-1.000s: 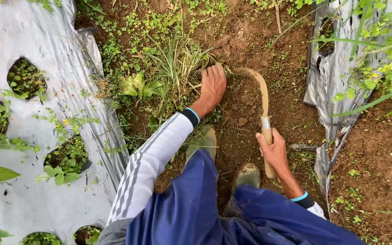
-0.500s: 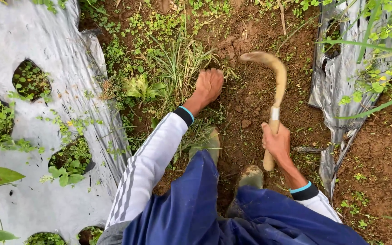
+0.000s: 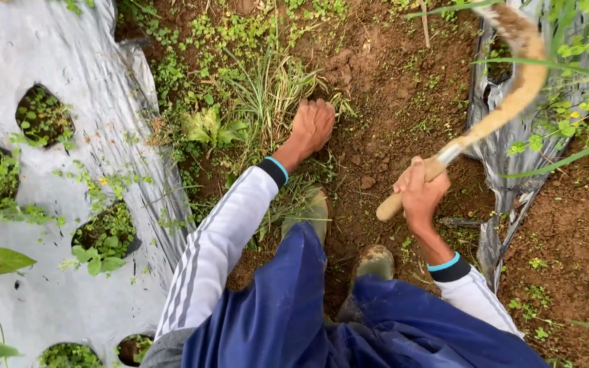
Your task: The person uses a sickle to cut weeds and grass growing in a garden bed covered with plastic mulch. They pull the cut vegetation by hand and gather it into a pile on the ground.
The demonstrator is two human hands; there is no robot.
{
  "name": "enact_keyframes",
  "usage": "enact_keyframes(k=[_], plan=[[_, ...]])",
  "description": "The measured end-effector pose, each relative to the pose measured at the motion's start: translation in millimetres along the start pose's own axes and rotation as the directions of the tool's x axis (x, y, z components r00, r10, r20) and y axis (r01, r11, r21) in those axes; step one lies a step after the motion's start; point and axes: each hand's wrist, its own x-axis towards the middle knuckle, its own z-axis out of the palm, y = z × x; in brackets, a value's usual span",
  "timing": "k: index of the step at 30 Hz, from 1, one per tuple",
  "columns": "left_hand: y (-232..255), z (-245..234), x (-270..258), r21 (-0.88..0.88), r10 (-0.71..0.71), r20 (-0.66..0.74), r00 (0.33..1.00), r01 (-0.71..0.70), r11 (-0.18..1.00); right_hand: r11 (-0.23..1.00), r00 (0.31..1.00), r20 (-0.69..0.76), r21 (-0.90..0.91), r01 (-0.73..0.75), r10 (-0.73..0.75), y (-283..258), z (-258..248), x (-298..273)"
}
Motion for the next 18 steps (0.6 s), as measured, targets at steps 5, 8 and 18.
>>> enact_keyframes(k=[5,8,18], plan=[[10.3,-17.5,-22.2,-0.001,0.100,0.108,0.989,-0.101,0.995,0.903,0.900,0.207,-0.286,-0.320,0.384,18.5,-22.4,-26.7],[25.5,-8.1,-51.8,0.092,0.150,0.172,0.974,-0.167,0.982,0.977,0.981,0.063,-0.120,-0.175,0.183,12.9,-15.6,-10.6],[12.3,-42.4,-88.4,0.071,0.205,0.271,0.941,-0.232,0.970,0.964,0.971,0.087,-0.170,-0.206,0.223,7.4,-22.1,-38.8]])
